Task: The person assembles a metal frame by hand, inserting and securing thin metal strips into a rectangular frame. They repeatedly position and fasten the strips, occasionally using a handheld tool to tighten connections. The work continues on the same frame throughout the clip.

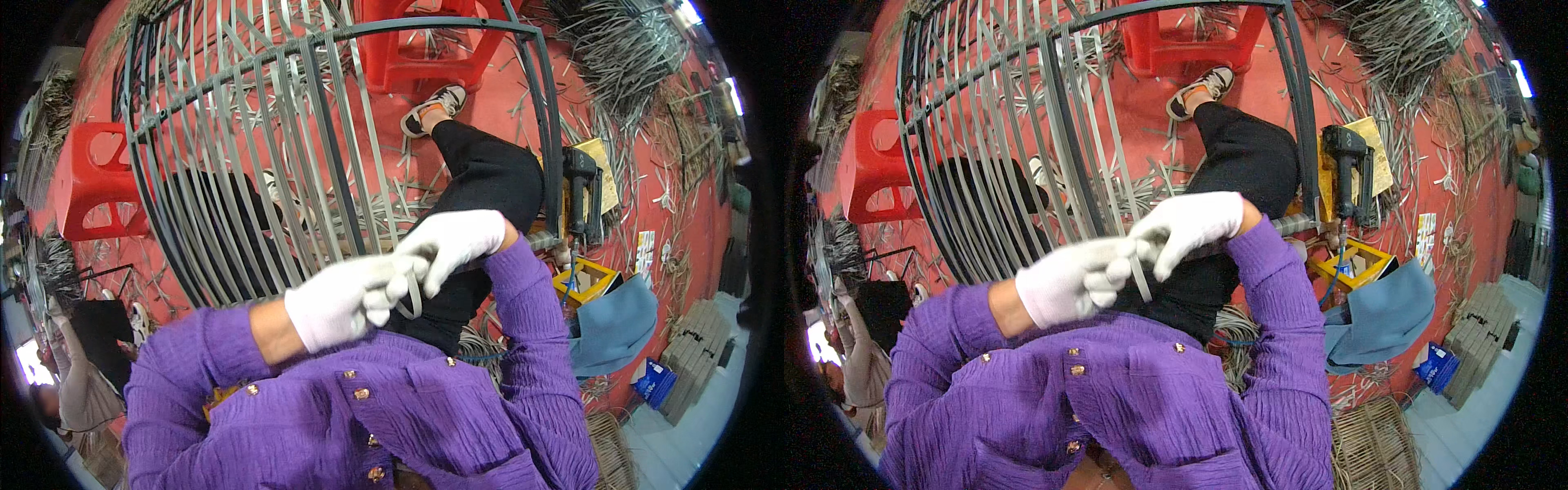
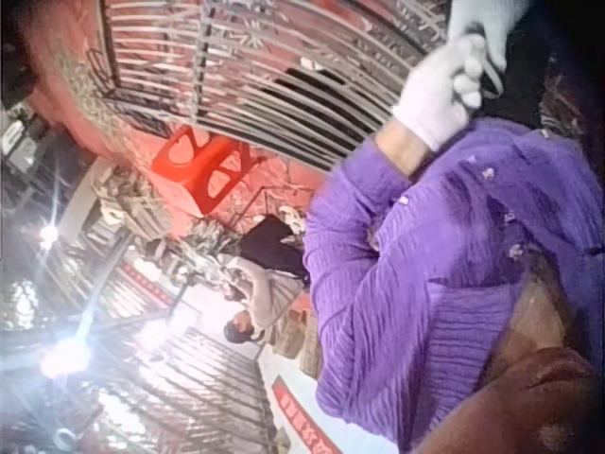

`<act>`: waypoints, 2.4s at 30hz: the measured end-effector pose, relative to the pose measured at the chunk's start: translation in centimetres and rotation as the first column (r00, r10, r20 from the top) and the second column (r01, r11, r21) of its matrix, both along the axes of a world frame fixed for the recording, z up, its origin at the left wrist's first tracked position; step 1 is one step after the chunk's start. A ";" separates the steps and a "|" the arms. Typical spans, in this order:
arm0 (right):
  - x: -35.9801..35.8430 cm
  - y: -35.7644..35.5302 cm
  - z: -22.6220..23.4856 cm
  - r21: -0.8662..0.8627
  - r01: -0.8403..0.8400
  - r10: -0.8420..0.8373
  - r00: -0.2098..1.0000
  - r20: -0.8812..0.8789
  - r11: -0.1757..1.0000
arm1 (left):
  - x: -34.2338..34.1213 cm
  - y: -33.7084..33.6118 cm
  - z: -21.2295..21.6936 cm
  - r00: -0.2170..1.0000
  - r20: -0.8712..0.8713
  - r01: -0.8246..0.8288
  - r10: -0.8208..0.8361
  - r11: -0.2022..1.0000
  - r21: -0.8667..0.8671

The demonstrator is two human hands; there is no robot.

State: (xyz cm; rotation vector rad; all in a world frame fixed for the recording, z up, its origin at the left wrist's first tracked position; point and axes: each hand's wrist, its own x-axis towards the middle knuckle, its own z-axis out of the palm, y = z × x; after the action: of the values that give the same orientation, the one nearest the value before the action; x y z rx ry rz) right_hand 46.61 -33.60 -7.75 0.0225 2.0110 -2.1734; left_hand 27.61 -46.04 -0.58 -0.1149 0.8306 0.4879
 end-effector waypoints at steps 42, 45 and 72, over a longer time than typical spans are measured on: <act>-12.6 21.8 5.8 0.738 0.493 -0.539 0.816 -0.209 0.461 | -12.2 23.5 1.2 0.247 -0.820 0.894 0.516 0.206 0.399; -12.2 22.0 5.4 0.760 0.435 -0.559 0.821 -0.114 0.483 | -11.2 22.5 0.8 0.261 -0.697 0.854 0.668 0.176 0.489; -11.2 10.4 2.6 0.569 0.822 -0.800 0.358 -0.481 0.026 | -10.5 23.1 0.1 0.254 -0.763 0.884 0.595 0.177 0.432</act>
State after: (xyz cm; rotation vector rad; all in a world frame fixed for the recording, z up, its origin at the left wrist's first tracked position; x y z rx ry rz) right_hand 35.38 -23.19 -5.13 1.7292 3.2449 -1.2438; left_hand 17.13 -22.93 -0.52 1.9557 1.5691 0.7161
